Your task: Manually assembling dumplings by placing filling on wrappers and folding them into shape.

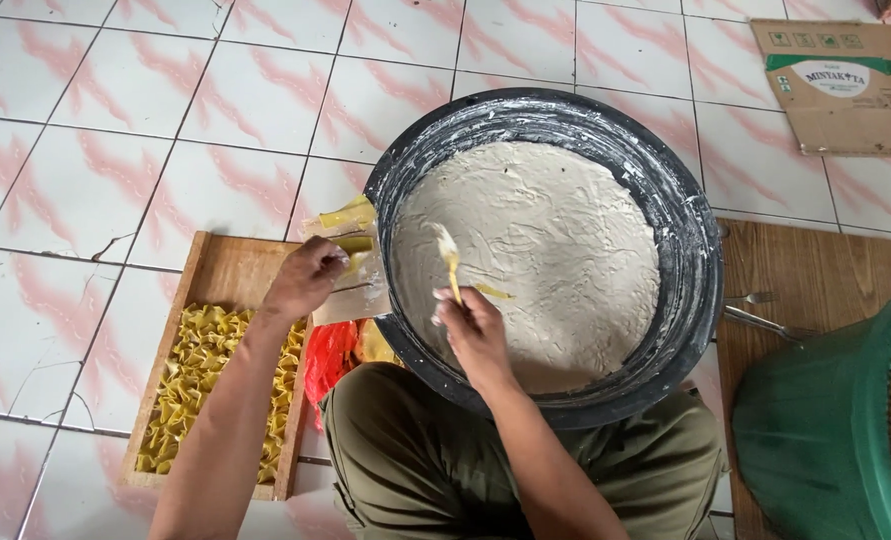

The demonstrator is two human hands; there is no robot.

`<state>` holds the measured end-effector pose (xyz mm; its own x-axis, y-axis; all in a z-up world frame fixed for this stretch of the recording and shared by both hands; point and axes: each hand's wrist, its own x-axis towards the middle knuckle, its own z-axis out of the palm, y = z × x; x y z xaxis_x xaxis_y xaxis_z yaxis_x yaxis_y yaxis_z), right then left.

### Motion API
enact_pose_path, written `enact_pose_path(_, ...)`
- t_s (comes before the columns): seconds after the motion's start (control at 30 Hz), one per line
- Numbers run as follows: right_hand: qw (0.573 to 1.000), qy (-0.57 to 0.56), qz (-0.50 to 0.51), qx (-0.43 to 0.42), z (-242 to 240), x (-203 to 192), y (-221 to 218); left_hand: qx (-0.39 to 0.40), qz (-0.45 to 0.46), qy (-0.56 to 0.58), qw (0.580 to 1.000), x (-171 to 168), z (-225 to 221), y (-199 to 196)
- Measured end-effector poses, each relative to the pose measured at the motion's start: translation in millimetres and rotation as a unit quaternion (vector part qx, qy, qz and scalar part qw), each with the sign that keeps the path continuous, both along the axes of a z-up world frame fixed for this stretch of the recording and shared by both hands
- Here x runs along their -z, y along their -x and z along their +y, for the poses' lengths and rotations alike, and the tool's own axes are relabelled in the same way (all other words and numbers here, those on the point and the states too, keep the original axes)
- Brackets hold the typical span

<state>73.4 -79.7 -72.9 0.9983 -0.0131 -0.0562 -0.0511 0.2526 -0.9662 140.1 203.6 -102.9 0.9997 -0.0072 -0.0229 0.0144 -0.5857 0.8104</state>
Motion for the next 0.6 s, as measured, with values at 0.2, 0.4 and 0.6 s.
enact_pose_path(0.2,0.999,0.030,0.004,-0.016,78,16,-53,-0.114,-0.056,0.333,0.934,-14,-16,23)
enact_pose_path(0.4,0.997,-0.035,0.035,-0.057,113,17,-82,-0.127,0.001,0.602,0.789,12,-6,11)
enact_pose_path(0.6,0.988,-0.059,0.083,-0.119,103,35,-87,-0.170,0.005,0.618,0.767,63,16,4)
